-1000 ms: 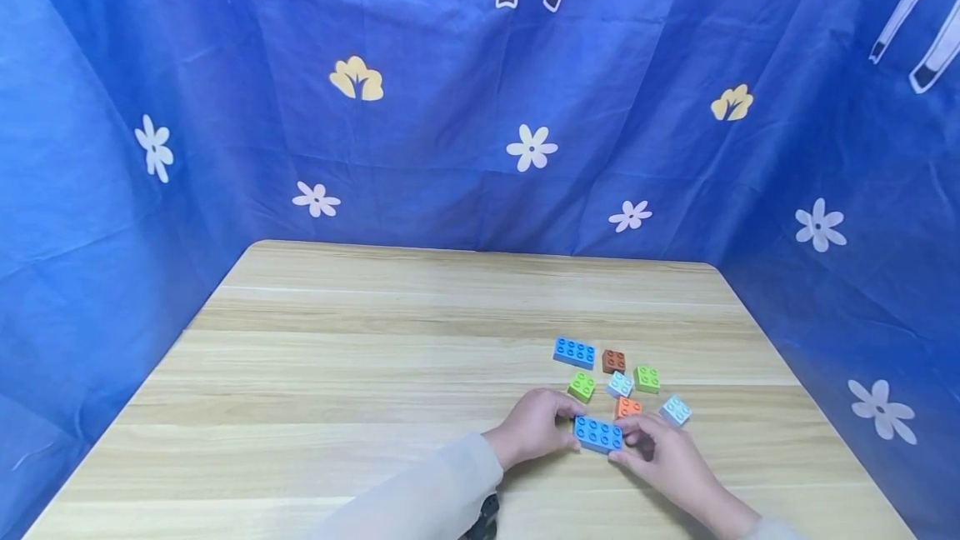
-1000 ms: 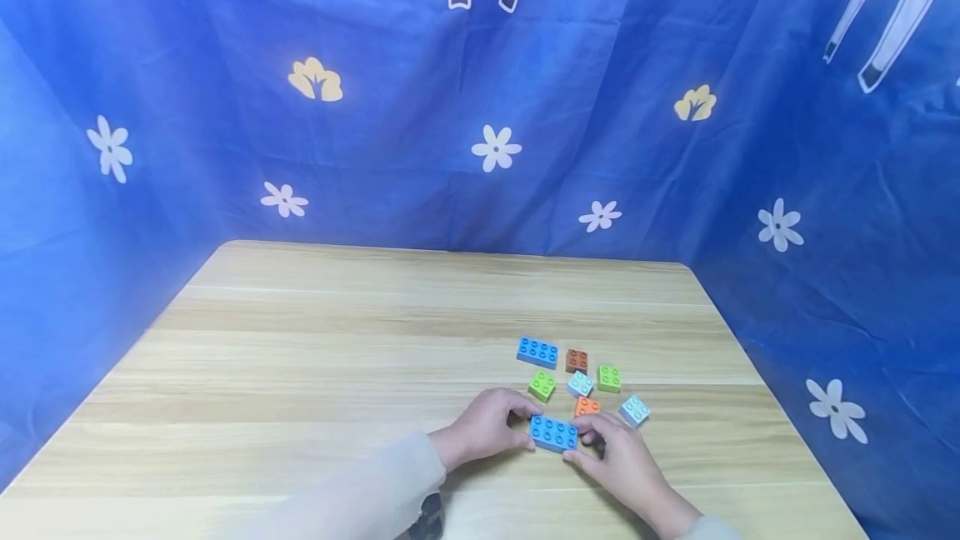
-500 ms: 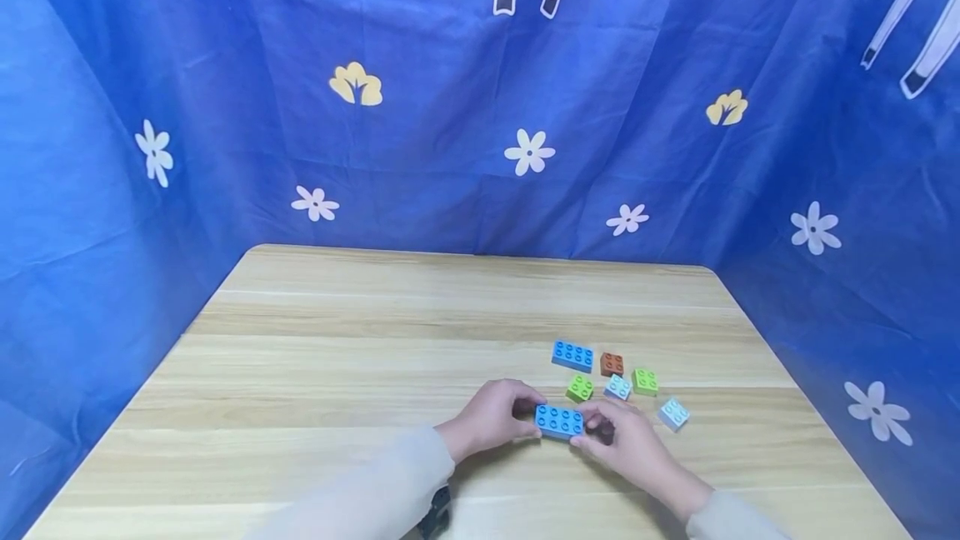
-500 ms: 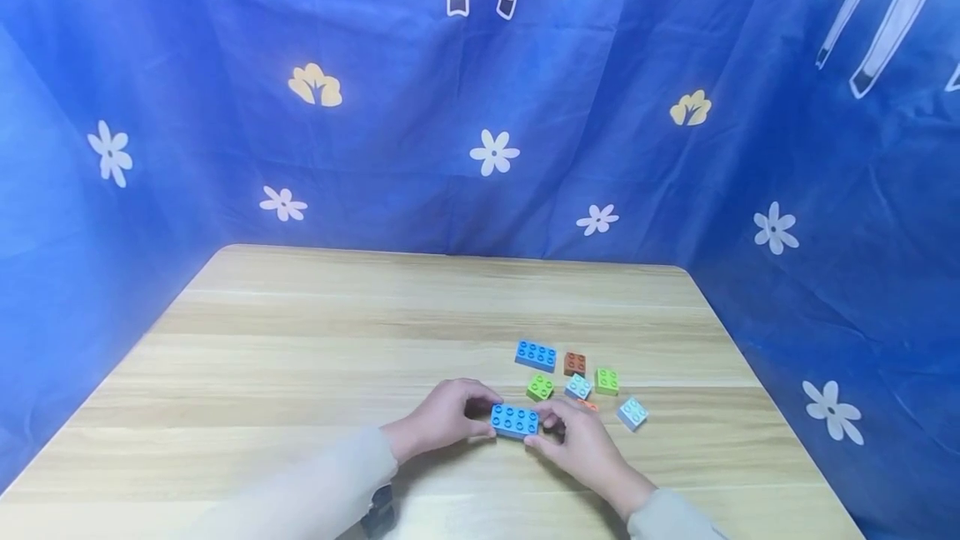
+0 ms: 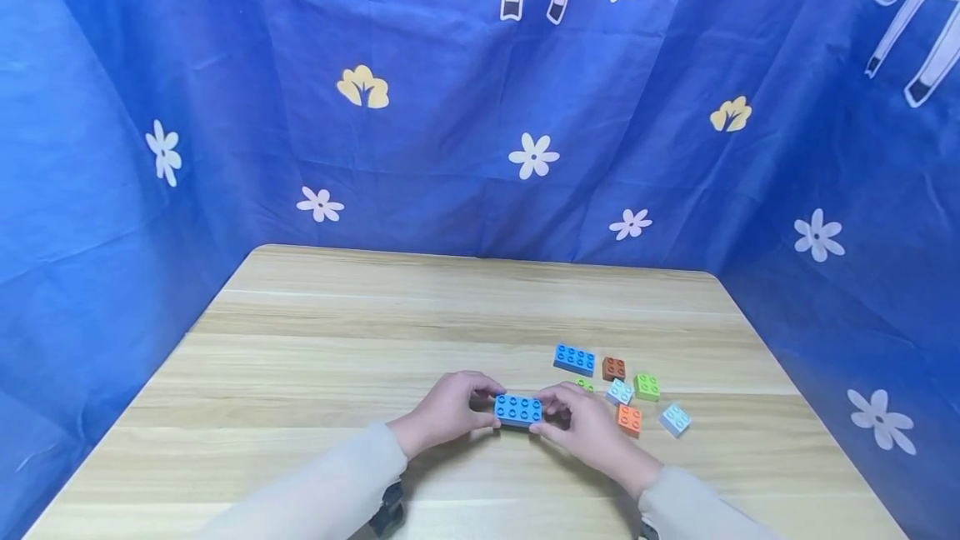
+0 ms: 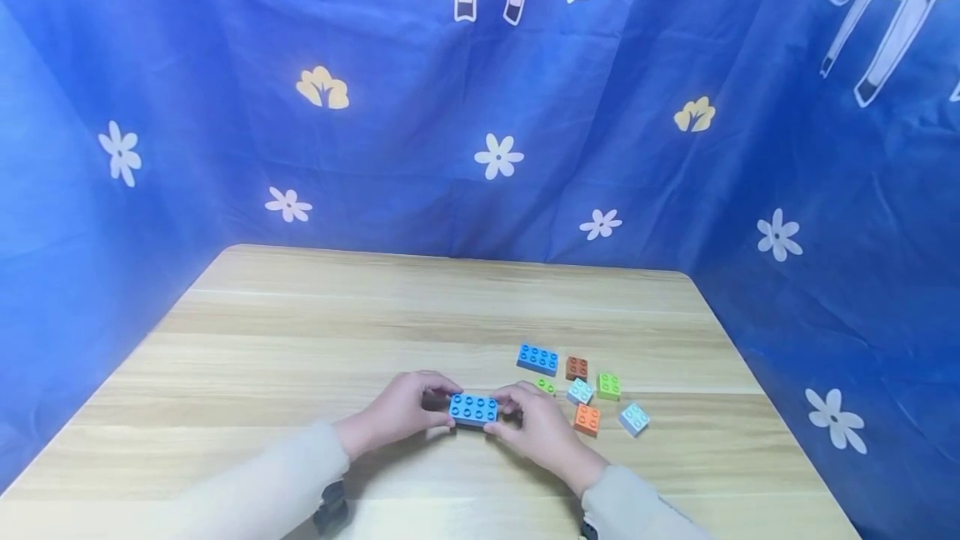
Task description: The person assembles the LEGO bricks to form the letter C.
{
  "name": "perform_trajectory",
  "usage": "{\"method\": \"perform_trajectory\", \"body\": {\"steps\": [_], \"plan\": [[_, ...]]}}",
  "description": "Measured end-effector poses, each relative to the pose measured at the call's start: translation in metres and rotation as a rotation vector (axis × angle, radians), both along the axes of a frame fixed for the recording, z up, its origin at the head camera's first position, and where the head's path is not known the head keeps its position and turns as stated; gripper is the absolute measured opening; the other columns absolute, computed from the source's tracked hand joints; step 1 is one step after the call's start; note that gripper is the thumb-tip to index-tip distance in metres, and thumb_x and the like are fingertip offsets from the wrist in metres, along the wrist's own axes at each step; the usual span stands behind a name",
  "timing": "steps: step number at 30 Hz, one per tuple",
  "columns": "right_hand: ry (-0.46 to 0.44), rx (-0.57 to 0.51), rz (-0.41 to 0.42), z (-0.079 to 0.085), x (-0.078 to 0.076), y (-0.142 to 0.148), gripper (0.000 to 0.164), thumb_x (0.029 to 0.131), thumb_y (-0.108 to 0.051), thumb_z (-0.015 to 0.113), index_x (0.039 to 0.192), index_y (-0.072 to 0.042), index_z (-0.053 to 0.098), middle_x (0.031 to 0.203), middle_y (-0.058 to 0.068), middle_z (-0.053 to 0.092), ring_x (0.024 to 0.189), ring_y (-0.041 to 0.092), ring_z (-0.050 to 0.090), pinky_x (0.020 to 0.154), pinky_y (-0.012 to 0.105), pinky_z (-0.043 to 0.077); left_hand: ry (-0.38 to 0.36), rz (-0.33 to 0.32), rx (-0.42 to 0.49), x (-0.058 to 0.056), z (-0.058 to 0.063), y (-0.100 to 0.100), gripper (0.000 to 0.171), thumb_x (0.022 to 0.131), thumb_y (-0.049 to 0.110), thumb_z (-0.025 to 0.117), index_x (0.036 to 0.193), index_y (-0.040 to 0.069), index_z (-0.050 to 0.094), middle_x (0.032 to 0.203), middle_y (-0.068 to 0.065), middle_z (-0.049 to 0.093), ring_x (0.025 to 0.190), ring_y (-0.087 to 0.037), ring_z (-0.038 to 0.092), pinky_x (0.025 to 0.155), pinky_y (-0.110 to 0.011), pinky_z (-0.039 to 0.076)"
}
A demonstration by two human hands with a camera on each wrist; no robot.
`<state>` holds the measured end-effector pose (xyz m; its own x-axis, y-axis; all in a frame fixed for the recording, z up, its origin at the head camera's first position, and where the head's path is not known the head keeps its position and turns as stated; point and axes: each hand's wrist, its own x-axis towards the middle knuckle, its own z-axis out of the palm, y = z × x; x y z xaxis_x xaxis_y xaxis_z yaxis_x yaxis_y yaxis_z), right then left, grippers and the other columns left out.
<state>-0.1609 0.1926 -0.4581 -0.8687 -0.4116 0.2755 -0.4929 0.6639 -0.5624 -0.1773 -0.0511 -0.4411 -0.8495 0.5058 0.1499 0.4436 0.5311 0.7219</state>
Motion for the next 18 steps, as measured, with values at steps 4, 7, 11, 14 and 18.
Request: {"method": "perform_trajectory", "body": {"steps": [4,7,11,14,18], "plan": [[-0.028,-0.01,0.036,0.001,-0.003,-0.012,0.039,0.077,-0.033,0.078,0.109,-0.014,0.065,0.091,-0.014,0.06,0.082,0.004,0.058,0.078,0.026,0.052,0.01,0.01,-0.006,0.0,-0.001,-0.013,0.036,0.074,0.015,0.08,0.107,0.007,0.069,0.108,-0.005,0.067,0.096,-0.022,0.064,0.087,-0.04,0.051],[-0.043,-0.019,0.062,0.001,-0.006,-0.019,0.04,0.077,-0.031,0.078,0.11,-0.013,0.065,0.092,-0.013,0.06,0.083,0.004,0.058,0.078,0.025,0.052,0.012,0.019,-0.004,0.0,-0.002,-0.021,0.036,0.074,0.015,0.08,0.107,0.007,0.069,0.108,-0.005,0.067,0.097,-0.022,0.063,0.089,-0.042,0.05],[-0.049,-0.024,0.084,-0.001,-0.01,-0.029,0.04,0.077,-0.03,0.079,0.11,-0.012,0.065,0.094,-0.012,0.06,0.083,0.004,0.058,0.078,0.024,0.052,0.01,0.033,0.003,0.001,-0.004,-0.031,0.037,0.074,0.015,0.081,0.107,0.006,0.069,0.108,-0.005,0.067,0.1,-0.023,0.061,0.091,-0.045,0.048],[-0.046,-0.011,0.09,-0.002,-0.011,-0.034,0.041,0.077,-0.031,0.079,0.111,-0.014,0.065,0.093,-0.012,0.06,0.083,0.003,0.057,0.076,0.023,0.051,0.018,0.041,-0.005,0.002,-0.005,-0.036,0.037,0.073,0.015,0.081,0.107,0.006,0.069,0.107,-0.005,0.067,0.101,-0.023,0.061,0.093,-0.046,0.047],[-0.056,-0.009,0.1,-0.004,-0.012,-0.04,0.04,0.076,-0.032,0.079,0.11,-0.014,0.065,0.093,-0.011,0.06,0.083,0.003,0.056,0.076,0.022,0.051,0.029,0.037,-0.005,0.003,-0.006,-0.041,0.036,0.072,0.014,0.081,0.105,0.005,0.069,0.104,-0.004,0.068,0.098,-0.023,0.062,0.09,-0.044,0.048]]}}
